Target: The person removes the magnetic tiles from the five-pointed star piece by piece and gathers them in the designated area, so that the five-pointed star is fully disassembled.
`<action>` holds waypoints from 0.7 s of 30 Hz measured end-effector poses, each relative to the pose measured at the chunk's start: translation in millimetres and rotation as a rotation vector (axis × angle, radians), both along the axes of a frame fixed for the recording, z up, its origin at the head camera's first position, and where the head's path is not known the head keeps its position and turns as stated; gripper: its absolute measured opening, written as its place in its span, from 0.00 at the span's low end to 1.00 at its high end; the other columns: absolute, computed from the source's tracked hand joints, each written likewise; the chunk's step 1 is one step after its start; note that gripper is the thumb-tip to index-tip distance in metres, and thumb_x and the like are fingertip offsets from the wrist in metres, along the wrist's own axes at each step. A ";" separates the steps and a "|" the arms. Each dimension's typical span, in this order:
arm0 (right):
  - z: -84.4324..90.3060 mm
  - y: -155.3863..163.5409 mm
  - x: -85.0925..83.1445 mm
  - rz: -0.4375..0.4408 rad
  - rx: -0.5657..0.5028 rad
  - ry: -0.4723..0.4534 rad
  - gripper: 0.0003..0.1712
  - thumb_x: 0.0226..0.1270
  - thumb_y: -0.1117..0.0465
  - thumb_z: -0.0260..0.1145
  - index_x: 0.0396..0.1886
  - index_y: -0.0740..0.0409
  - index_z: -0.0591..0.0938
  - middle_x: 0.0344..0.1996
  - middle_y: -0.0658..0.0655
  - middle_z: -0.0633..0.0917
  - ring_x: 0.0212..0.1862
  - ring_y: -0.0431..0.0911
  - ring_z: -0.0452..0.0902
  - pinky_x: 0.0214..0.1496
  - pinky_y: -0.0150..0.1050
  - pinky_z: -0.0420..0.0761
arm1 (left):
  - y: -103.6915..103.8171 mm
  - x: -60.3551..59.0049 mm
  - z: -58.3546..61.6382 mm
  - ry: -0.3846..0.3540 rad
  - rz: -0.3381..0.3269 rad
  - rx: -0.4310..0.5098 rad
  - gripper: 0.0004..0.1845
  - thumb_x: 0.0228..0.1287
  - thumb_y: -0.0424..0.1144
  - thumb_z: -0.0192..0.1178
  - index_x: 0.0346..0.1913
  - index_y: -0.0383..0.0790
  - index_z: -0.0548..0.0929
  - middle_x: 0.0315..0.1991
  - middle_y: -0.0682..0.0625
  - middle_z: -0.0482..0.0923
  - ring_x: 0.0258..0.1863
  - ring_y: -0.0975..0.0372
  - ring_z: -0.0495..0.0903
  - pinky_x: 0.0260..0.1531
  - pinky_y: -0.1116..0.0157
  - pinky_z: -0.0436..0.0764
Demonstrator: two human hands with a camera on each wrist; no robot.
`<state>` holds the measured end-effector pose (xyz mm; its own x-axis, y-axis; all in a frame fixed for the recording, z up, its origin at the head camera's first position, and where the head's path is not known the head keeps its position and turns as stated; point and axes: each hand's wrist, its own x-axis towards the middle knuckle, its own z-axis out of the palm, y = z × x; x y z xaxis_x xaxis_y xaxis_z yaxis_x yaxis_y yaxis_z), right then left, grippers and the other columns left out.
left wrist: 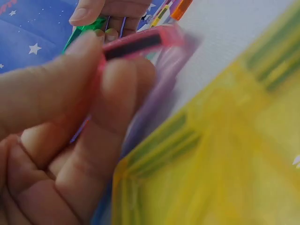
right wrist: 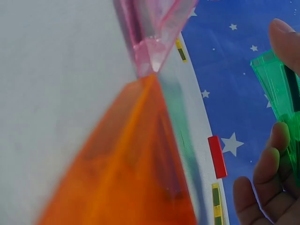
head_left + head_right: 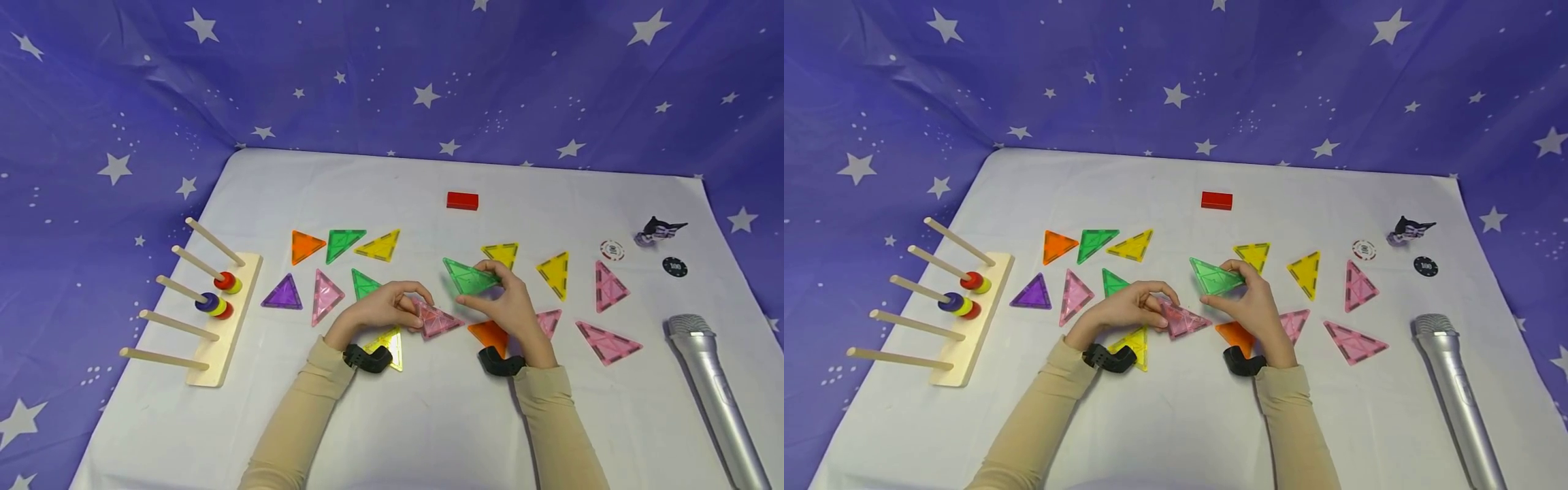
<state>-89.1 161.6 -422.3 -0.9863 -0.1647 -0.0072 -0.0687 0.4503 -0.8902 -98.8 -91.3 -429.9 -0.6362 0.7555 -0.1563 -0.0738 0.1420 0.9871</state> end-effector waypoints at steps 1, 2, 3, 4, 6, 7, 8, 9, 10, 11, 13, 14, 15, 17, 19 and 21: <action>0.4 -0.9 -0.1 0.001 0.000 -0.003 0.33 0.42 0.49 0.76 0.49 0.52 0.73 0.48 0.55 0.75 0.49 0.50 0.66 0.54 0.52 0.63 | -0.4 0.0 -0.4 0.006 0.001 -0.005 0.15 0.57 0.25 0.58 0.48 0.36 0.74 0.21 0.36 0.78 0.18 0.57 0.72 0.22 0.69 0.70; 0.9 -1.8 -0.3 0.002 0.001 -0.007 0.33 0.42 0.49 0.76 0.49 0.52 0.73 0.48 0.55 0.75 0.49 0.50 0.66 0.54 0.52 0.63 | -0.7 -0.1 -0.7 0.009 0.001 -0.009 0.15 0.57 0.25 0.58 0.48 0.36 0.74 0.22 0.37 0.78 0.18 0.57 0.73 0.22 0.69 0.70; 1.5 -2.8 -0.5 0.002 0.000 -0.010 0.34 0.42 0.49 0.76 0.49 0.53 0.72 0.48 0.55 0.75 0.49 0.51 0.66 0.54 0.52 0.62 | -1.1 -0.3 -1.0 0.012 0.003 -0.012 0.15 0.58 0.24 0.58 0.48 0.36 0.74 0.22 0.38 0.79 0.19 0.56 0.74 0.23 0.69 0.72; 1.7 -3.6 -1.0 0.003 0.001 -0.014 0.34 0.42 0.49 0.76 0.49 0.53 0.72 0.49 0.56 0.75 0.49 0.51 0.66 0.54 0.52 0.62 | -1.3 -0.3 -0.9 0.012 0.005 -0.015 0.15 0.58 0.24 0.57 0.48 0.36 0.74 0.23 0.38 0.79 0.20 0.56 0.76 0.24 0.68 0.73; 2.3 -5.5 -1.8 0.005 0.004 -0.019 0.34 0.42 0.48 0.75 0.49 0.53 0.72 0.49 0.56 0.74 0.49 0.51 0.66 0.54 0.52 0.62 | -1.6 -0.6 -0.9 0.018 0.009 -0.017 0.15 0.58 0.24 0.57 0.48 0.35 0.74 0.25 0.39 0.80 0.23 0.54 0.78 0.26 0.66 0.76; 2.6 -6.3 -2.1 0.006 0.005 -0.023 0.34 0.43 0.48 0.75 0.49 0.54 0.72 0.49 0.56 0.74 0.49 0.51 0.66 0.54 0.52 0.63 | -1.6 -0.7 -1.0 0.017 0.014 -0.015 0.14 0.58 0.24 0.56 0.48 0.35 0.74 0.25 0.39 0.80 0.23 0.53 0.79 0.27 0.65 0.77; 2.6 -7.0 -2.5 0.007 0.006 -0.025 0.35 0.43 0.48 0.75 0.50 0.54 0.72 0.49 0.56 0.74 0.49 0.51 0.66 0.54 0.52 0.63 | -1.5 -0.7 -1.2 0.013 0.019 -0.008 0.14 0.59 0.23 0.56 0.48 0.34 0.74 0.25 0.38 0.80 0.24 0.53 0.79 0.29 0.64 0.78; 2.6 -7.5 -2.9 0.008 0.009 -0.027 0.35 0.43 0.48 0.75 0.50 0.54 0.71 0.49 0.56 0.74 0.49 0.52 0.66 0.53 0.52 0.63 | -1.2 -0.6 -1.7 0.009 0.024 -0.001 0.14 0.59 0.23 0.55 0.48 0.33 0.74 0.25 0.38 0.80 0.24 0.52 0.78 0.30 0.62 0.79; 2.5 -8.0 -3.4 0.010 0.012 -0.029 0.35 0.43 0.48 0.75 0.50 0.54 0.71 0.49 0.56 0.74 0.48 0.52 0.66 0.53 0.51 0.64 | -0.7 -0.5 -2.3 0.005 0.028 0.004 0.14 0.59 0.22 0.54 0.48 0.32 0.74 0.26 0.37 0.80 0.24 0.51 0.78 0.30 0.61 0.79; 2.7 -8.4 -3.8 0.014 0.016 -0.030 0.35 0.43 0.48 0.75 0.50 0.54 0.71 0.49 0.56 0.74 0.47 0.52 0.66 0.52 0.50 0.64 | -0.2 -0.2 -2.8 0.001 0.033 0.007 0.14 0.59 0.22 0.54 0.48 0.31 0.74 0.26 0.37 0.79 0.24 0.51 0.78 0.30 0.60 0.79; 3.7 -9.3 -6.1 0.027 0.041 -0.028 0.35 0.43 0.47 0.75 0.49 0.54 0.71 0.48 0.56 0.74 0.46 0.51 0.66 0.50 0.49 0.66 | 0.9 0.8 -3.2 -0.011 0.043 0.008 0.13 0.59 0.22 0.53 0.48 0.30 0.74 0.26 0.36 0.79 0.24 0.49 0.78 0.31 0.58 0.79; 3.7 -9.7 -8.3 0.035 0.062 -0.018 0.35 0.43 0.47 0.75 0.49 0.54 0.71 0.48 0.56 0.74 0.45 0.51 0.67 0.50 0.49 0.67 | 1.6 1.3 -3.4 -0.013 0.046 0.003 0.13 0.60 0.22 0.53 0.48 0.30 0.74 0.26 0.36 0.79 0.24 0.49 0.78 0.31 0.58 0.79; 4.8 -10.5 -11.0 0.044 0.085 -0.015 0.35 0.43 0.46 0.75 0.49 0.54 0.71 0.48 0.56 0.74 0.45 0.51 0.67 0.50 0.49 0.67 | 2.2 1.7 -3.2 -0.007 0.048 -0.011 0.13 0.59 0.23 0.54 0.48 0.30 0.74 0.26 0.37 0.79 0.24 0.49 0.78 0.30 0.59 0.79; 8.0 -12.9 -18.9 0.069 0.136 -0.004 0.35 0.43 0.45 0.74 0.49 0.55 0.71 0.47 0.56 0.74 0.45 0.51 0.68 0.50 0.50 0.68 | 2.9 2.7 -0.7 0.022 0.054 -0.055 0.13 0.59 0.24 0.56 0.48 0.33 0.75 0.25 0.39 0.79 0.24 0.51 0.78 0.29 0.61 0.79; 12.0 -16.9 -29.0 0.088 0.182 0.002 0.36 0.43 0.44 0.74 0.49 0.55 0.71 0.47 0.57 0.75 0.45 0.51 0.68 0.50 0.50 0.68 | 3.0 3.6 3.2 0.072 0.058 -0.119 0.13 0.59 0.27 0.58 0.47 0.37 0.77 0.26 0.43 0.80 0.24 0.55 0.78 0.29 0.64 0.78; 16.5 -22.2 -40.0 0.108 0.217 0.001 0.36 0.43 0.44 0.74 0.48 0.57 0.71 0.47 0.58 0.75 0.46 0.52 0.68 0.51 0.50 0.68 | 2.3 4.7 8.5 0.143 0.059 -0.196 0.13 0.58 0.29 0.59 0.47 0.40 0.78 0.27 0.48 0.80 0.26 0.59 0.78 0.29 0.67 0.77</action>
<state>-129.2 139.4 -405.8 -0.9630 -0.2640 -0.0531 -0.1277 0.6212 -0.7732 -94.1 -89.0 -421.4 -0.7048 0.6804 -0.2009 0.0511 0.3311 0.9422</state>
